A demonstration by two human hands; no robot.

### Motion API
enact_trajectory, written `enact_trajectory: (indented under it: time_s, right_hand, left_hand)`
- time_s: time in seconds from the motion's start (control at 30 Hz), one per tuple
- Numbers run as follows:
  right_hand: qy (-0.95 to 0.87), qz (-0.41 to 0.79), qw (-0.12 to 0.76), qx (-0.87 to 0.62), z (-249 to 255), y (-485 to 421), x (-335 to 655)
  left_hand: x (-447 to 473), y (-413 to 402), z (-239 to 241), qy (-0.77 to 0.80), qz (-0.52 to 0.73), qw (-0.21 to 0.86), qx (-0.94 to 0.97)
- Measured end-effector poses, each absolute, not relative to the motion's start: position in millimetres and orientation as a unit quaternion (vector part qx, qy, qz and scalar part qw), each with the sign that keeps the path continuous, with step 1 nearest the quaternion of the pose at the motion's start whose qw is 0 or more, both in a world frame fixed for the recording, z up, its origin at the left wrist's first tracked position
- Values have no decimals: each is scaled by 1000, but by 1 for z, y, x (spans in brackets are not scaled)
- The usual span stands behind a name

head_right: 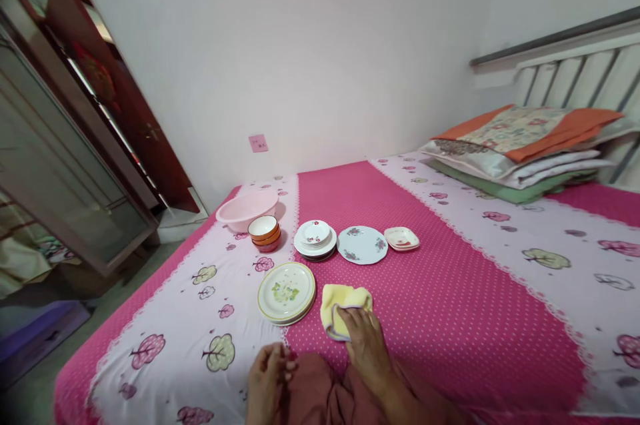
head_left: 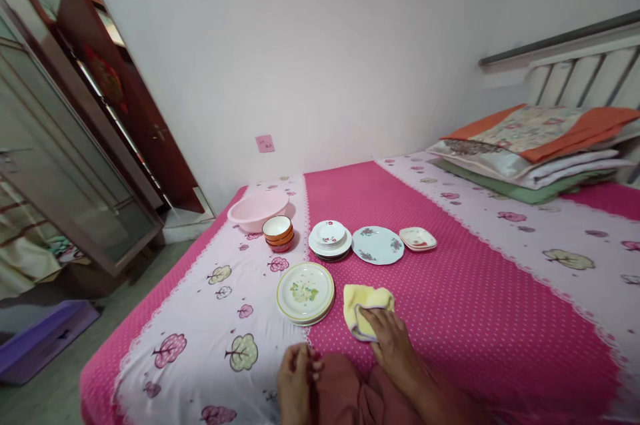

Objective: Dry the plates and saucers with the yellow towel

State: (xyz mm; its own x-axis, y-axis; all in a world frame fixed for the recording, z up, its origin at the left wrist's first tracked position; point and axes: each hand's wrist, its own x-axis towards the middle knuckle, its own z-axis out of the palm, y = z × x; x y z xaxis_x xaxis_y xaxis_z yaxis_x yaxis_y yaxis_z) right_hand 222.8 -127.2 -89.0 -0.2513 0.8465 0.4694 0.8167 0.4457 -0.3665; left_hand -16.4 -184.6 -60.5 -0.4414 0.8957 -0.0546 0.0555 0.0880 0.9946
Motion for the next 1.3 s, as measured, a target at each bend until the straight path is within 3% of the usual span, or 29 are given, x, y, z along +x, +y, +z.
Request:
enact_trajectory:
  time_s: [0.17,0.33,0.53,0.73,1.03,1.3]
  right_hand:
    - [-795,12,318,-517,-98,-128,227]
    - [-795,4,321,-514,-97,-127,227]
    - [-797,1,319,-513,-99,-126,229]
    - [-799,9,316,-511,-99,-127,232]
    - [-800,7,316,-510,-100,-127,232]
    - [-802,11,318,-506,-99,-126,234]
  left_hand:
    - [-62,-131,-41,709,537,319,328]
    - [-89,-93,-28,782,422,243,388]
    - [-95,-81,-26,834,274,204,434]
    - [-96,-81,-26,848,212,190,447]
    - [-93,-95,-18,848,221,171,451]
    - [-85,-98,-13,801,375,248,395]
